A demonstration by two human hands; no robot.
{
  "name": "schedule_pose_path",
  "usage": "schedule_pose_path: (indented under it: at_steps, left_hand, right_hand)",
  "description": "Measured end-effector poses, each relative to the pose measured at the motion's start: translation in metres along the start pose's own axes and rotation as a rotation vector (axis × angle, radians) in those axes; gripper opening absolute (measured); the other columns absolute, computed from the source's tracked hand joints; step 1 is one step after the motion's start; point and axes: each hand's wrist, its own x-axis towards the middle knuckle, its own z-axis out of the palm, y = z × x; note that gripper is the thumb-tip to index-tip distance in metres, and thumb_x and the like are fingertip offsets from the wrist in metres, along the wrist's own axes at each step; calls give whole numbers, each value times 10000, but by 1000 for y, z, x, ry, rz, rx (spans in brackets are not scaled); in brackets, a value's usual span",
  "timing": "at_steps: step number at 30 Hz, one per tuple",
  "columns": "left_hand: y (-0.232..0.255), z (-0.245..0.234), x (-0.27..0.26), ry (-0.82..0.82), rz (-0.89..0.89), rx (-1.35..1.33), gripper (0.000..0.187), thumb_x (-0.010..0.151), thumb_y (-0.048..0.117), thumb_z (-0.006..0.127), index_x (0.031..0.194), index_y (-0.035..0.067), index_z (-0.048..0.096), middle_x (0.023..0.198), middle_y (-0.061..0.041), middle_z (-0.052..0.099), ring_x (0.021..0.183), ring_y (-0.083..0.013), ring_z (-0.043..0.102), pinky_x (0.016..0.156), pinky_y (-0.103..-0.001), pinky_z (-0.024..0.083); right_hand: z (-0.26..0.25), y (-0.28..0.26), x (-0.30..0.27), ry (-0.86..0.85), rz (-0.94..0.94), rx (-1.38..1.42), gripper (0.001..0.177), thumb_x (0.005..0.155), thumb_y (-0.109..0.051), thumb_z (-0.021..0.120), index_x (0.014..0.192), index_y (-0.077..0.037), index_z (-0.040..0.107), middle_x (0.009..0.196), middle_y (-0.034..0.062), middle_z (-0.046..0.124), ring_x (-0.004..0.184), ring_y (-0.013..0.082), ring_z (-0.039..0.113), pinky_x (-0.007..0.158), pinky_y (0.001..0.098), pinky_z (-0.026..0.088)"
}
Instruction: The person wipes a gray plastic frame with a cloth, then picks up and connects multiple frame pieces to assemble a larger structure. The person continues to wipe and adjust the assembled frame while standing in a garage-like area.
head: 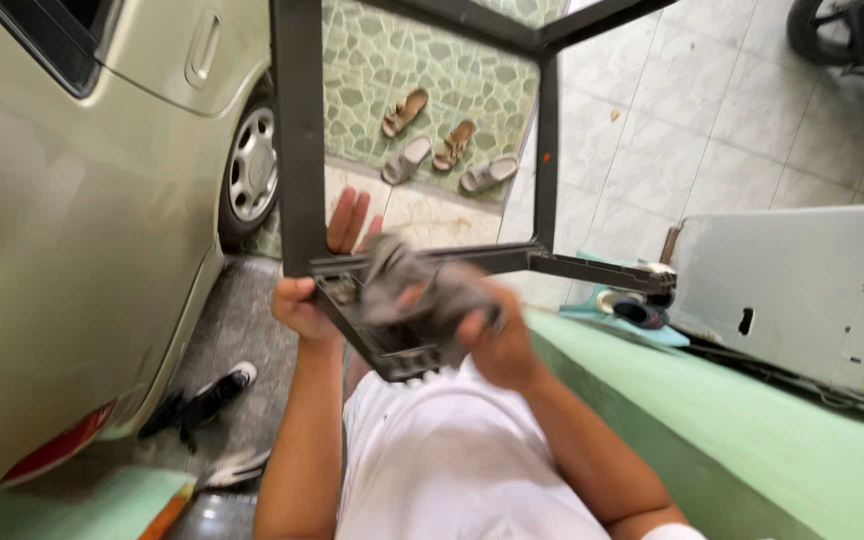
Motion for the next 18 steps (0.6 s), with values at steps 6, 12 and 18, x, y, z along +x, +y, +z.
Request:
schedule_pose_path:
  at_steps: [6, 12, 18]
  left_hand:
    - [18, -13, 10, -95, -19, -151, 1006, 741, 220, 613, 1658, 116, 215, 1729, -238, 188, 1672, -458, 54, 1386, -632, 1]
    - [3, 11, 18, 24, 29, -127, 1106, 674, 231, 629, 1667, 49, 179, 1714, -306, 158, 1671, -415, 83, 1391, -558, 84]
    - [4, 23, 19, 34, -54, -172, 1172, 611, 208, 648, 1659, 16, 161, 1713, -327, 161, 1543, -411, 366, 1338, -469, 303]
  right_hand:
    - [-71, -17, 21, 343, -20, 251, 663, 1083, -593, 450, 1408, -19, 522, 1352, 125, 639, 1261, 231, 660, 1125, 403, 556]
    - [-8, 1, 55, -65, 275, 323, 468, 1137, -433, 503, 1347, -20, 573, 1143, 181, 661, 997, 234, 691, 881, 383, 580]
    - [49, -17, 59, -236, -380, -758, 310, 1135, -247, 522, 1372, -59, 591, 1332, 152, 571, 1150, 282, 638, 1017, 371, 540]
